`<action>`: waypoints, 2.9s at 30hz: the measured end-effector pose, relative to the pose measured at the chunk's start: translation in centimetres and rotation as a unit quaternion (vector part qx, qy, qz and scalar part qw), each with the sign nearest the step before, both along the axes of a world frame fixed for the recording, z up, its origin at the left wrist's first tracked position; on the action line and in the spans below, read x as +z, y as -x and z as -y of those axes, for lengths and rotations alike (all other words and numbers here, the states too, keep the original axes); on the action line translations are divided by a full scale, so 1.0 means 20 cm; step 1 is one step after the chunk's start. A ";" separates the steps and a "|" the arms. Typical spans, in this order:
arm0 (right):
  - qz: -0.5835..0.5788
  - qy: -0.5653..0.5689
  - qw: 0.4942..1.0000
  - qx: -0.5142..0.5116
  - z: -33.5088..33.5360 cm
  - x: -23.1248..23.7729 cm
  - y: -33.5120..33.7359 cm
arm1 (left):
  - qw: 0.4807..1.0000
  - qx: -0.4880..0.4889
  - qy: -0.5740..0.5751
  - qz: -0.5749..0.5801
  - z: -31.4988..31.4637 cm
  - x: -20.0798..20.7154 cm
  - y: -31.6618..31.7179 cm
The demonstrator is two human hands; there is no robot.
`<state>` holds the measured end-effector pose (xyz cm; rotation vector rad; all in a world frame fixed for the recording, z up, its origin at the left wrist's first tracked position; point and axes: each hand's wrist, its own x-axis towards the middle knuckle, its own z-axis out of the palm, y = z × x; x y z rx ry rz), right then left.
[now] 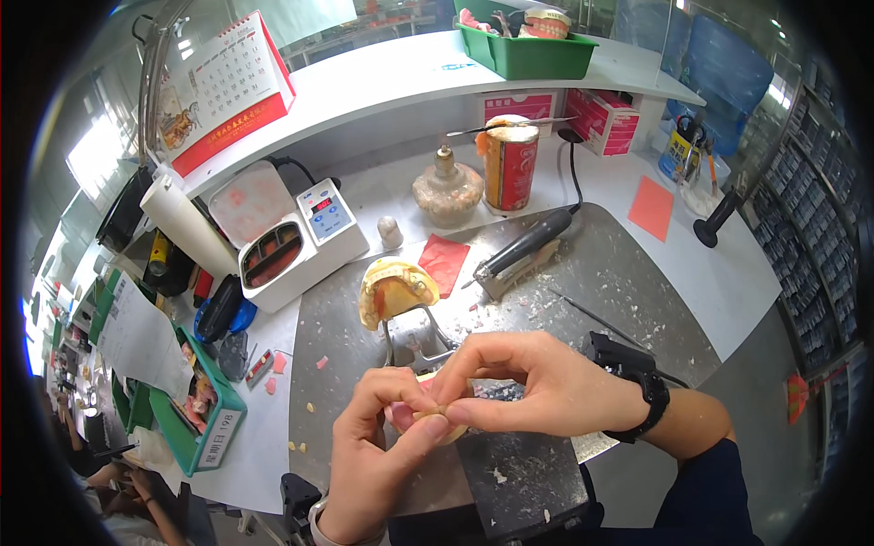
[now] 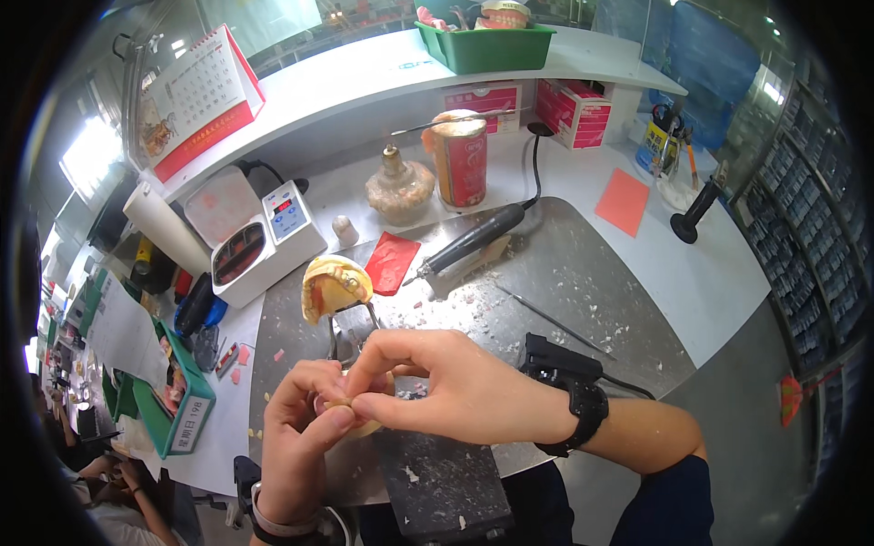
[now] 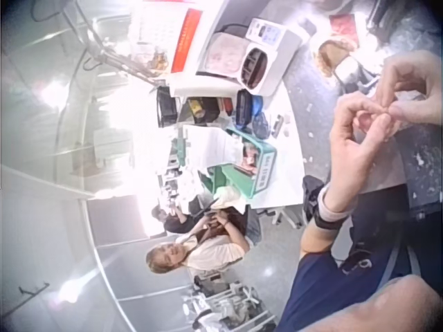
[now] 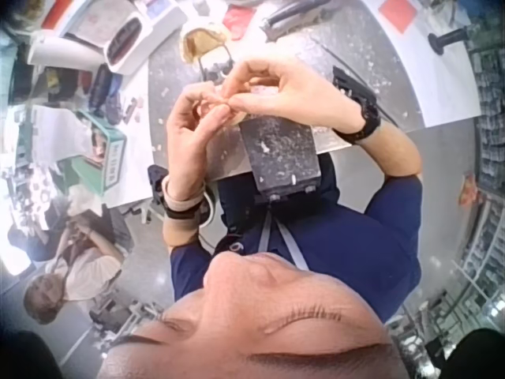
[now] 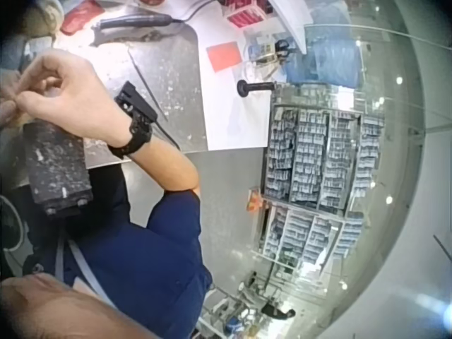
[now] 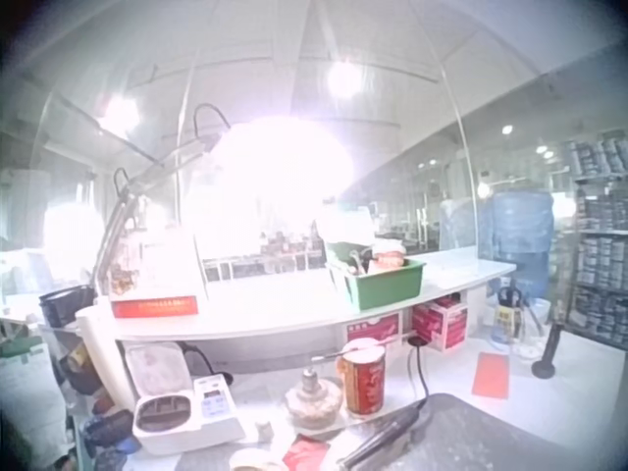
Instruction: Making and adjusting dental molds and dentures at a lab bench.
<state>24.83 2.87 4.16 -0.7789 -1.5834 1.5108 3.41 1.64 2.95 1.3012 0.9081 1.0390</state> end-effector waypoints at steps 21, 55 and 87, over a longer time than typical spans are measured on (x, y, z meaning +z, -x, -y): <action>0.033 0.023 0.993 -0.114 -0.32 -0.06 0.05 | 0.964 0.196 0.003 0.181 0.12 -0.17 0.05; 0.044 -0.140 0.970 -0.192 -0.33 -0.09 -0.03 | 0.994 0.042 -0.070 -0.073 0.10 -0.05 -0.14; 0.078 -0.200 0.976 -0.050 -0.01 0.02 -0.11 | 0.994 0.080 -0.079 -0.016 0.11 -0.07 -0.19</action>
